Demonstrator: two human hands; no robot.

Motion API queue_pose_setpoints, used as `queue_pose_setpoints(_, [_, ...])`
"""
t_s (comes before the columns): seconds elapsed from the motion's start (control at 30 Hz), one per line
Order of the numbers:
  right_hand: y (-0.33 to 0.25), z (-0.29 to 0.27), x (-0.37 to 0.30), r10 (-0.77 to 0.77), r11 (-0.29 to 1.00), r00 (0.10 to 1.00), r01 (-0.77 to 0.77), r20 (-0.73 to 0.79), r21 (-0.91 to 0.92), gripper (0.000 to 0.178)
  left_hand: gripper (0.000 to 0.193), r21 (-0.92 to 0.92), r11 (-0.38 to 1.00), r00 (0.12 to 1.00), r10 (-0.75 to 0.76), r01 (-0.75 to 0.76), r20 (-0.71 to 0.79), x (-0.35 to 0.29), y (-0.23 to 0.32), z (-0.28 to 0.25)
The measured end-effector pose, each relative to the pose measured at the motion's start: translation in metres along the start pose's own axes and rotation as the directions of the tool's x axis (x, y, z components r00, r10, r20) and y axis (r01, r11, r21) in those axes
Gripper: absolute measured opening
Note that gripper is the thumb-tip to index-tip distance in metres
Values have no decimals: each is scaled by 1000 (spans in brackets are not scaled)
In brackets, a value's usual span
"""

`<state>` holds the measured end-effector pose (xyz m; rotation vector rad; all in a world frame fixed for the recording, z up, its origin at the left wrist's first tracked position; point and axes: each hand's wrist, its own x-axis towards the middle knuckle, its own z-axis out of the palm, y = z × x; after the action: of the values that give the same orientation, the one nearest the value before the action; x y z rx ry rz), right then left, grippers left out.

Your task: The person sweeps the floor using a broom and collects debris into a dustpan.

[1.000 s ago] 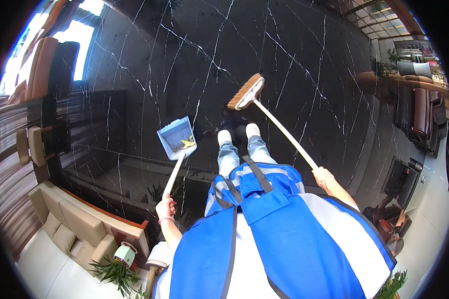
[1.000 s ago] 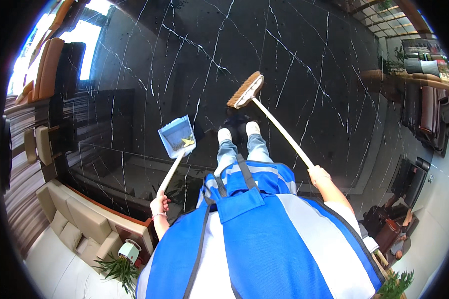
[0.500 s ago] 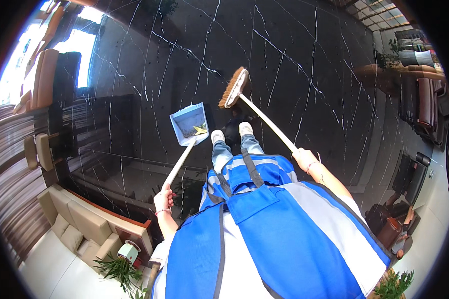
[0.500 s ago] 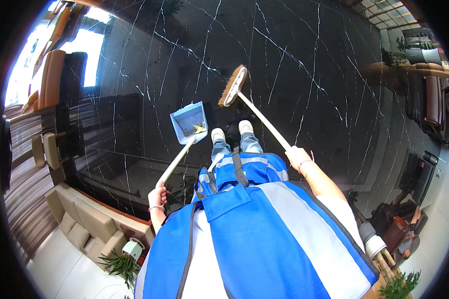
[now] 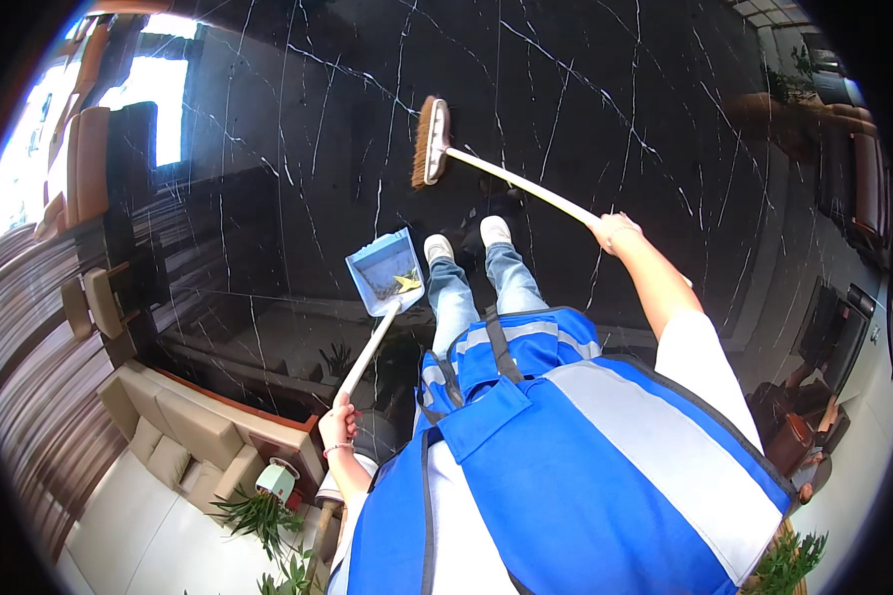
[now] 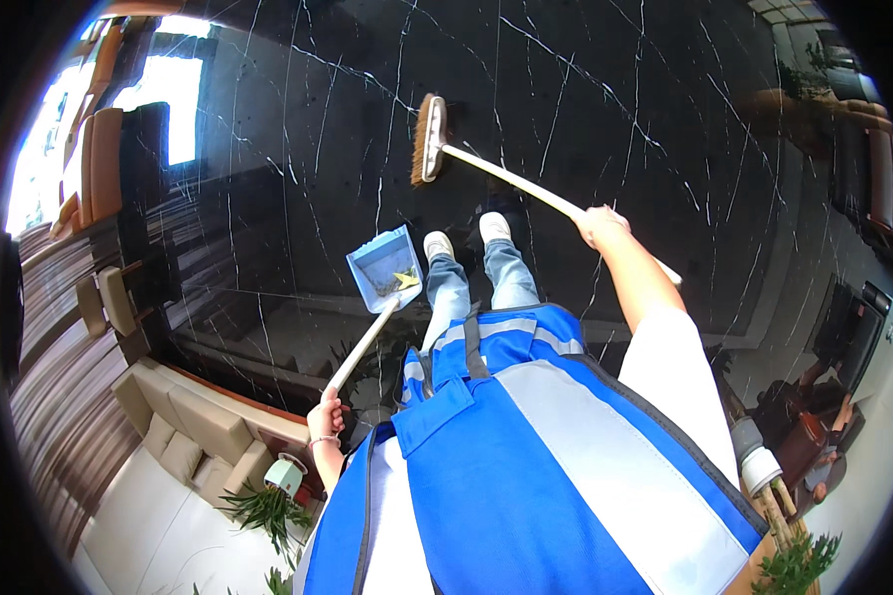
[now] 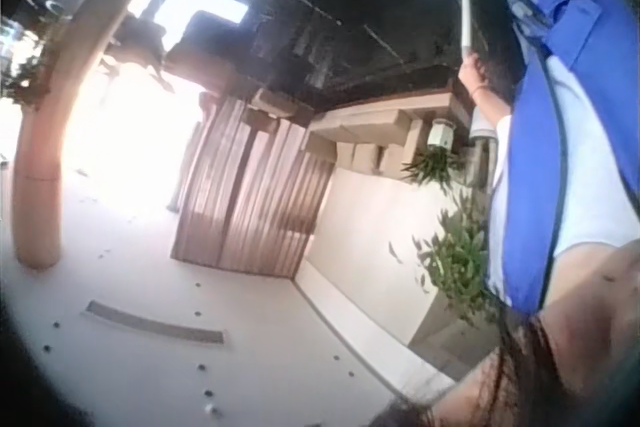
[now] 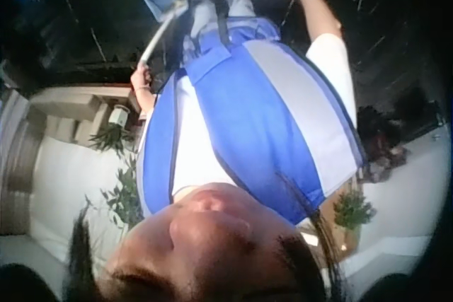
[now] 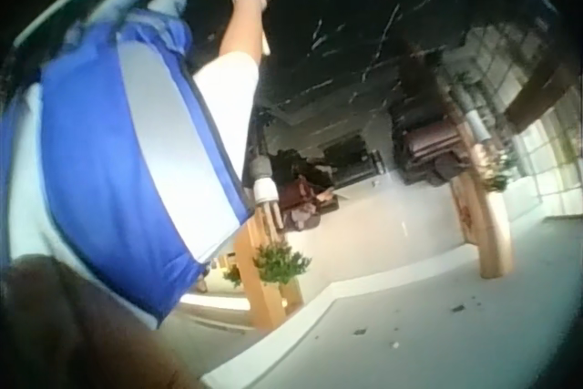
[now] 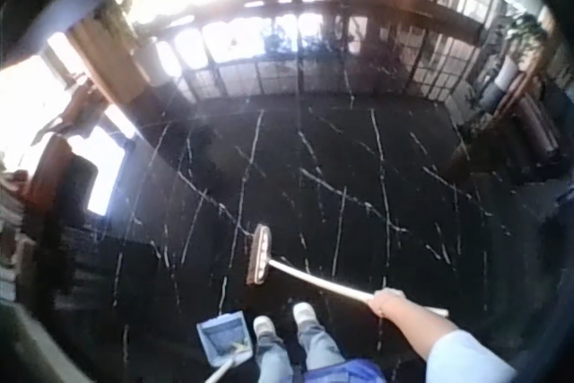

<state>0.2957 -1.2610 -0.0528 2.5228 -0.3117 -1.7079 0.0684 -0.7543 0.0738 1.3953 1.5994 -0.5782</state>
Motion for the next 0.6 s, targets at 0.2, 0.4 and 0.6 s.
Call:
queue_pose_setpoints(0.2, [85, 88, -55, 122, 976, 992, -115, -26, 185, 39, 19, 84, 996, 999, 39, -38, -7, 4, 18, 1])
queue_pose_setpoints(0.4, [104, 127, -69, 144, 877, 977, -199, 156, 438, 52, 13, 148, 981, 990, 134, -126, -47, -1, 49, 12])
queue_pose_setpoints(0.6, [52, 83, -34, -135, 971, 987, 150, -90, 184, 46, 14, 116, 979, 984, 174, -170, -30, 3, 80, 20])
